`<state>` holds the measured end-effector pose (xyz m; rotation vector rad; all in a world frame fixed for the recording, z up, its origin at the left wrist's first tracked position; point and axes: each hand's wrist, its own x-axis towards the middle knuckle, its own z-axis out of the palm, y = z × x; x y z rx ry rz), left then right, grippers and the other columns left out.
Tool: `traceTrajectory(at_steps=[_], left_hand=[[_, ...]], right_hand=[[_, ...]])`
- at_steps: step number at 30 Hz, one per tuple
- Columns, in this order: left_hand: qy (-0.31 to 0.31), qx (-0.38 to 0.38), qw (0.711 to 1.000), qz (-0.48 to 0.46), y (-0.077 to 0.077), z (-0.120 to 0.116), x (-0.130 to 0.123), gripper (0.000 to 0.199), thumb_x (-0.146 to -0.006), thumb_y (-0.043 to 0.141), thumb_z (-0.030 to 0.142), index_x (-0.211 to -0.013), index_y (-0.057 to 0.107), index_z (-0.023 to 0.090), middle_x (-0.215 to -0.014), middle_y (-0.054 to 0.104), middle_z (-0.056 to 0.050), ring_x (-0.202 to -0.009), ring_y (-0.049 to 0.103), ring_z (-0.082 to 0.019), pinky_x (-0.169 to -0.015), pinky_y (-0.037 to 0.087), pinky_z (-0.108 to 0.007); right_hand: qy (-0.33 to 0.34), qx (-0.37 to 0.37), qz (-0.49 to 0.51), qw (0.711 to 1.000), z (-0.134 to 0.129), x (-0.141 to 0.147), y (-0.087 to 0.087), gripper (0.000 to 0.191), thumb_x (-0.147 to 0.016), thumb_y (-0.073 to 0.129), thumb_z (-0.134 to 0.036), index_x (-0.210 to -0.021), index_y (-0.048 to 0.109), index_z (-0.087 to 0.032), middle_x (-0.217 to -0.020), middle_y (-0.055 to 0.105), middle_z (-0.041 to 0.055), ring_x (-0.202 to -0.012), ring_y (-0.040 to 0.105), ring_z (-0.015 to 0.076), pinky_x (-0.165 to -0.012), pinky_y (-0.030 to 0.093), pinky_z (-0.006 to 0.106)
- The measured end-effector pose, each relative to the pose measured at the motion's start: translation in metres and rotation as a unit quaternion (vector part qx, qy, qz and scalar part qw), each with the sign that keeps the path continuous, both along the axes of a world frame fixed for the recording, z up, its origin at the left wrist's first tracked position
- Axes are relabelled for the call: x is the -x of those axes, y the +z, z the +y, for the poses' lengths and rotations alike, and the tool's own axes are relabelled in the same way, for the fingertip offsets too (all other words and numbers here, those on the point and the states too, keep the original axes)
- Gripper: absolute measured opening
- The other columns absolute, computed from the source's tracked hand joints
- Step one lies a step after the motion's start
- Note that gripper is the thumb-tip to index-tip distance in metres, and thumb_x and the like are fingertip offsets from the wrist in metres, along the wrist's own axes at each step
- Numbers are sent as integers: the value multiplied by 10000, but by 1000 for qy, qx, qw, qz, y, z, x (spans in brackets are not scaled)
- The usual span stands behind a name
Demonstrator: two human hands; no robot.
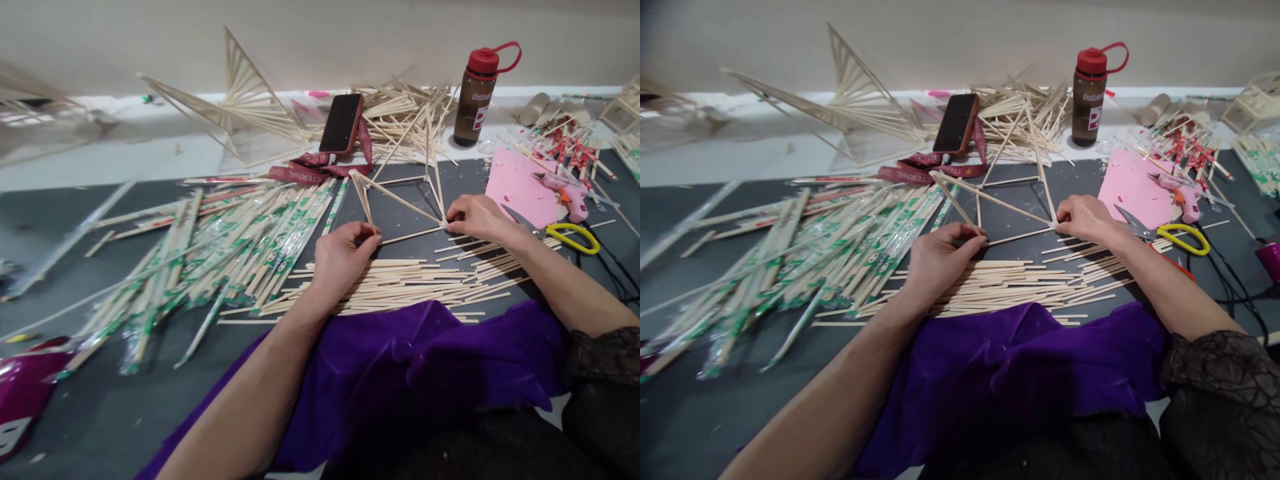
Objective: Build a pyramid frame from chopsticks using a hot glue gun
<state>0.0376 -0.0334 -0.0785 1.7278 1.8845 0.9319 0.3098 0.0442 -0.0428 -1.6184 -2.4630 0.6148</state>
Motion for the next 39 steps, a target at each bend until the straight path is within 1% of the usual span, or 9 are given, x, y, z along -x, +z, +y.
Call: traceTrajectory(at_steps=[3,7,11,15,21,29,34,37,39], left_hand=[[-3,6,1000,12,-1,0,1,160,-820,657,337,-866,773,237,-950,811,-19,-902,732,-235,-874,525,-326],[-12,7,1000,21,-1,-1,3,133,-809,682,293,-884,771,227,-948,805,-27,-890,738,-234,-865,537,-315],[-16,8,999,36,2,-3,2,166,-823,660,309,-913,773,228,-958,810,-38,-903,746,-248,-874,553,-336],[-17,25,998,60,8,-6,-1,215,-848,606,333,-944,773,236,-1018,812,-38,-971,754,-260,-920,560,-361],[-17,26,997,69,9,-6,-3,226,-854,600,321,-960,777,228,-1006,812,-47,-954,757,-256,-911,559,-370],[-18,26,997,70,9,-8,-2,204,-868,606,316,-950,774,235,-1004,808,-45,-962,754,-259,-915,556,-382],[-17,26,997,67,9,-7,-3,194,-867,611,313,-951,770,241,-1016,809,-36,-987,754,-259,-931,555,-373],[-18,28,997,64,10,-7,-4,190,-866,609,306,-944,769,238,-1018,811,-38,-990,756,-261,-932,558,-370],[-21,24,998,61,10,-7,-4,190,-868,607,303,-943,769,236,-1026,812,-38,-989,756,-255,-938,558,-363]], right_hand=[[5,3,17,1000,-1,0,-3,64,-806,774,-261,-855,785,-220,-922,757,46,-808,659,183,-718,441,287],[-4,-20,6,1000,-5,3,-6,87,-853,725,-262,-868,791,-206,-925,766,60,-823,661,186,-724,432,291],[-10,-27,3,1000,-8,6,-9,113,-868,698,-237,-839,796,-191,-913,773,76,-833,678,199,-731,440,302],[-15,-34,37,999,-9,7,-12,111,-840,700,-164,-765,781,-181,-852,760,62,-788,677,181,-730,452,301],[-25,-21,91,995,-11,7,-13,134,-826,707,-142,-705,743,-185,-784,721,31,-734,653,153,-701,458,299],[-14,-28,46,998,-13,11,-9,153,-838,681,-124,-699,726,-170,-782,704,48,-733,643,158,-694,443,307],[-13,-31,39,999,-12,9,-8,143,-837,671,-131,-714,734,-167,-786,711,46,-733,641,154,-696,440,298],[-18,-19,41,999,-12,9,-7,137,-828,654,-119,-751,752,-174,-817,729,46,-730,645,148,-692,451,291],[-34,-2,39,999,-14,9,-6,101,-822,672,-150,-796,766,-176,-832,738,50,-721,651,150,-681,464,290]])
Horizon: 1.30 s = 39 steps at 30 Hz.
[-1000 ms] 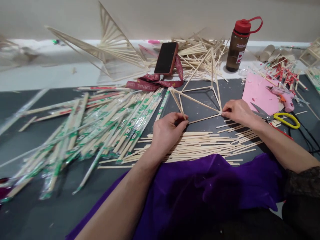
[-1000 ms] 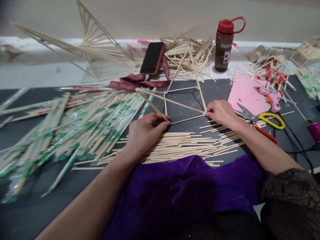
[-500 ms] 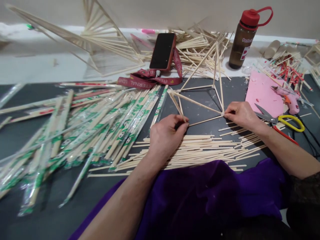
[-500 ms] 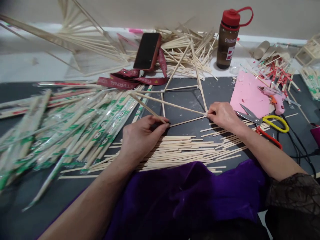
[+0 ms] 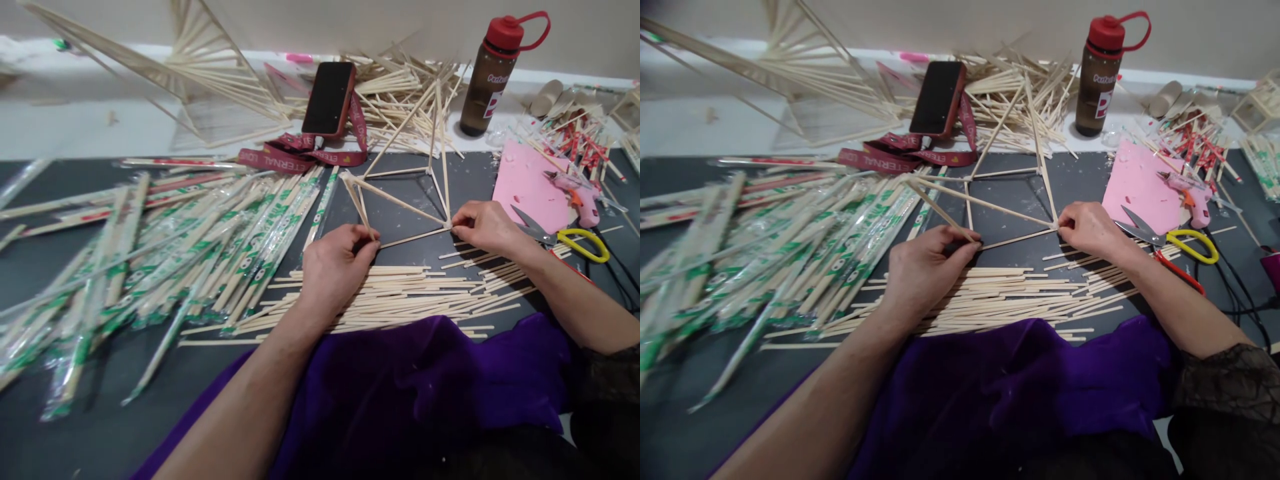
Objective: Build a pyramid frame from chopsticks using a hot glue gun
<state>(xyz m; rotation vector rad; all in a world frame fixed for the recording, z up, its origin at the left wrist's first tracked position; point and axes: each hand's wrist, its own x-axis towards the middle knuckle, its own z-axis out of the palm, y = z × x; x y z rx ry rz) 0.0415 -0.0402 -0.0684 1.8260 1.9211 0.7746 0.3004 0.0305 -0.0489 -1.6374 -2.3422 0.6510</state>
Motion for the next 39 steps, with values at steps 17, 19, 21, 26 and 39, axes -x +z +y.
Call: traceTrajectory(at_steps=[17,19,21,26,39], left_hand=[[-4,1,1000,-4,3,-1,0,184,-870,597,308,-929,759,244,-1034,812,-35,-997,756,-244,-959,569,-360],[-3,0,1000,-2,2,-1,0,181,-868,597,309,-927,756,247,-1030,812,-35,-993,756,-250,-946,571,-372],[-5,-1,1000,-2,1,0,1,178,-865,598,308,-923,755,249,-1026,812,-42,-988,756,-260,-936,569,-388],[-7,-4,1000,-9,2,0,1,167,-868,599,313,-912,754,266,-1042,812,-37,-1000,753,-264,-948,562,-397],[-11,9,1000,-7,1,0,2,183,-867,605,309,-919,764,236,-1039,812,-41,-1009,751,-254,-965,555,-358]], right_hand=[[-27,-35,-40,998,-6,8,-1,162,-886,659,-239,-837,785,-150,-860,750,97,-753,663,184,-696,450,333],[-36,-26,-34,998,-5,9,-1,150,-873,667,-230,-811,782,-157,-841,751,90,-740,657,179,-678,439,330],[-43,-24,-32,998,-5,9,-1,145,-865,675,-237,-796,779,-164,-828,751,82,-731,650,174,-662,426,324],[-37,-37,-33,998,-3,9,-2,142,-858,682,-241,-780,779,-175,-805,747,61,-721,642,167,-646,404,308],[-23,-33,-38,998,-5,10,1,129,-871,700,-213,-782,776,-159,-812,746,54,-722,646,155,-648,392,266]])
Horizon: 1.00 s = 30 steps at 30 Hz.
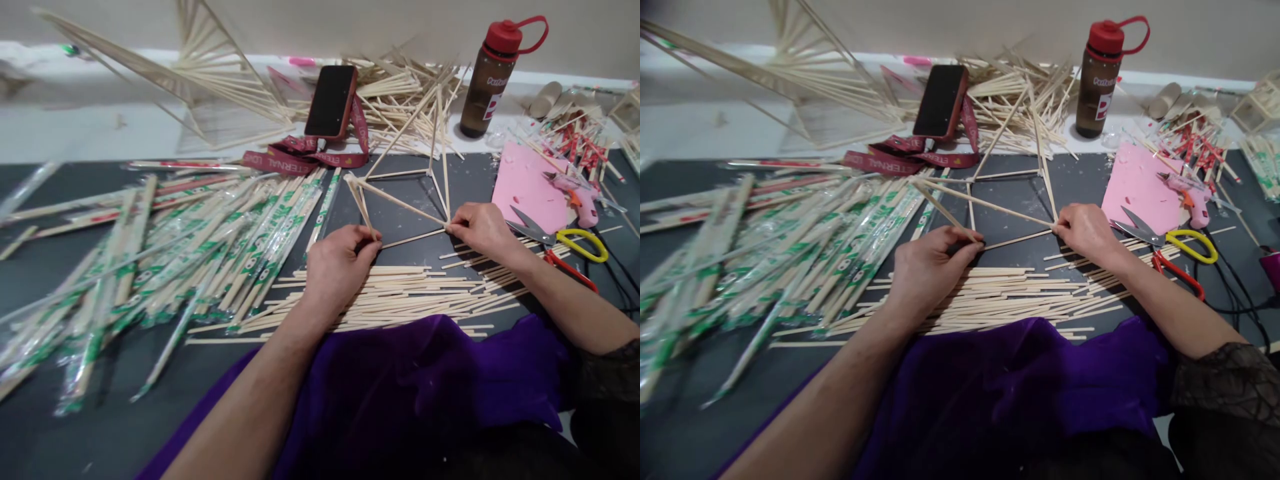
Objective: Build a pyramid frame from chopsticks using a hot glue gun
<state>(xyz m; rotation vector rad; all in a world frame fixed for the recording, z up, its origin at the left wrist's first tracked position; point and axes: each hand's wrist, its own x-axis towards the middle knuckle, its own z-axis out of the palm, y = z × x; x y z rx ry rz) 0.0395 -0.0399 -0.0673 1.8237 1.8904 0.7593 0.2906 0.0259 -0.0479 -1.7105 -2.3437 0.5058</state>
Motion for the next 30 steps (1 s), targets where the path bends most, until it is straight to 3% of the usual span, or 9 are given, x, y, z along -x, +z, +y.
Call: traceTrajectory(at_steps=[13,21,25,30], left_hand=[[2,4,999,-43,1,-1,-1,197,-860,606,312,-919,769,218,-1037,812,-45,-989,742,-227,-978,548,-357],[31,62,975,-212,3,2,16,357,-802,604,309,-1079,783,174,-1043,812,-68,-889,743,-213,-833,588,-336],[36,20,995,-92,6,3,19,305,-801,618,282,-1031,805,211,-1014,815,-49,-931,741,-220,-933,569,-364],[3,48,999,21,11,1,16,264,-783,683,332,-991,811,230,-960,801,-56,-887,737,-236,-864,567,-364]], right_hand=[[31,-41,3,999,3,-9,-10,159,-867,691,-256,-755,780,-187,-793,744,53,-698,643,171,-635,404,291],[28,-49,5,998,4,-12,-14,159,-861,677,-275,-779,791,-201,-806,751,59,-702,642,181,-633,398,315],[30,-48,7,998,5,-13,-14,173,-864,668,-291,-785,794,-204,-811,753,69,-709,658,204,-635,405,337],[32,-54,16,998,6,-14,-17,173,-857,670,-303,-779,794,-213,-797,749,63,-694,650,192,-630,410,335]])
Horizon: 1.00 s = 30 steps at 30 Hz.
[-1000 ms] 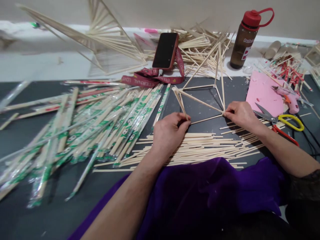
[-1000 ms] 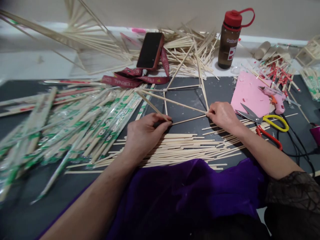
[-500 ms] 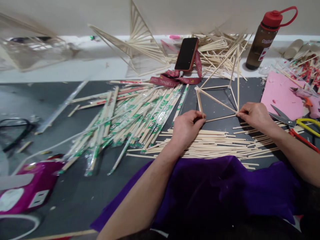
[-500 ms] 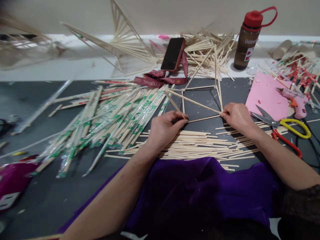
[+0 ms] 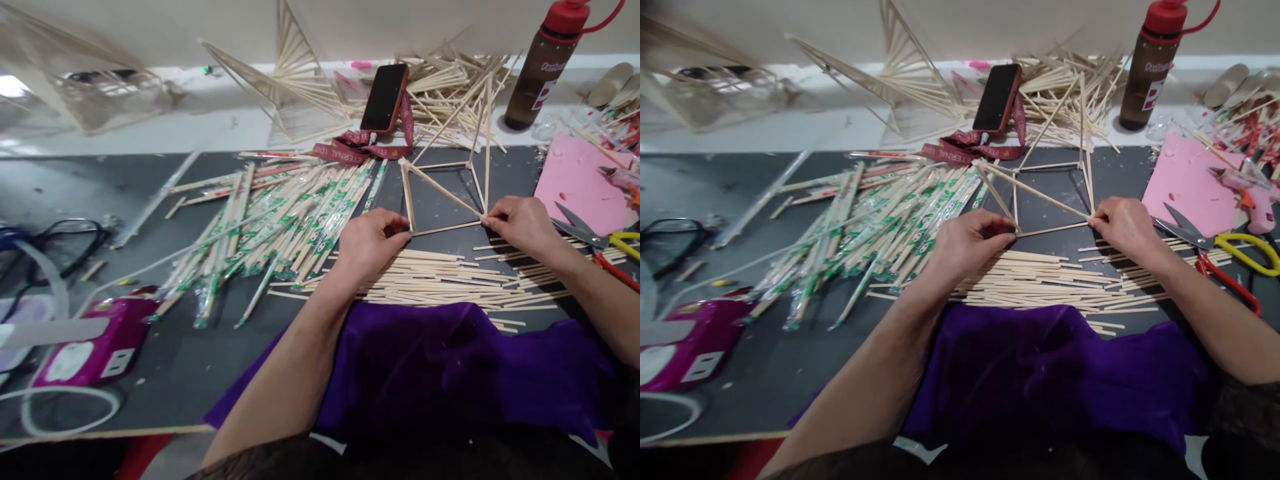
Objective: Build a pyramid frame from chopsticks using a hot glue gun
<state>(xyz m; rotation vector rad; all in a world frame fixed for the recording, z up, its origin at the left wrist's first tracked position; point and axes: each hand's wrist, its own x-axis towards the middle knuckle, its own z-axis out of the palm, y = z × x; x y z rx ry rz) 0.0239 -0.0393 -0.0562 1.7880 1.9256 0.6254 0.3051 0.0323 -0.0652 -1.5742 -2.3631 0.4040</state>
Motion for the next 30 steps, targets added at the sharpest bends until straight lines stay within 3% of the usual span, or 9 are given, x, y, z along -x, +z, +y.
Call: traceTrajectory(at_steps=[10,19,26,30], left_hand=[[-1,-2,999,53,-7,-3,-9,218,-841,629,363,-936,796,260,-977,802,-53,-917,734,-263,-834,543,-375],[2,-4,999,53,-8,-2,-3,235,-843,623,431,-887,783,265,-913,797,-43,-835,732,-241,-746,525,-332],[23,12,998,54,-11,-3,-3,290,-821,611,466,-905,787,251,-917,792,-37,-867,728,-241,-797,521,-339],[15,17,998,60,-11,0,2,286,-824,609,455,-916,791,255,-927,789,-29,-865,729,-238,-806,528,-334]], right_hand=[[-5,24,-24,999,-4,9,9,159,-871,676,-258,-788,791,-185,-853,763,75,-762,674,199,-668,413,315],[44,98,18,994,6,1,14,156,-814,678,-128,-825,820,-190,-851,778,40,-771,679,162,-701,433,268],[52,94,-36,994,5,5,19,196,-859,638,-150,-923,824,-145,-951,788,93,-808,675,176,-711,422,273],[44,121,-2,992,5,4,22,204,-838,631,-101,-906,821,-131,-898,787,84,-788,674,161,-705,432,255]])
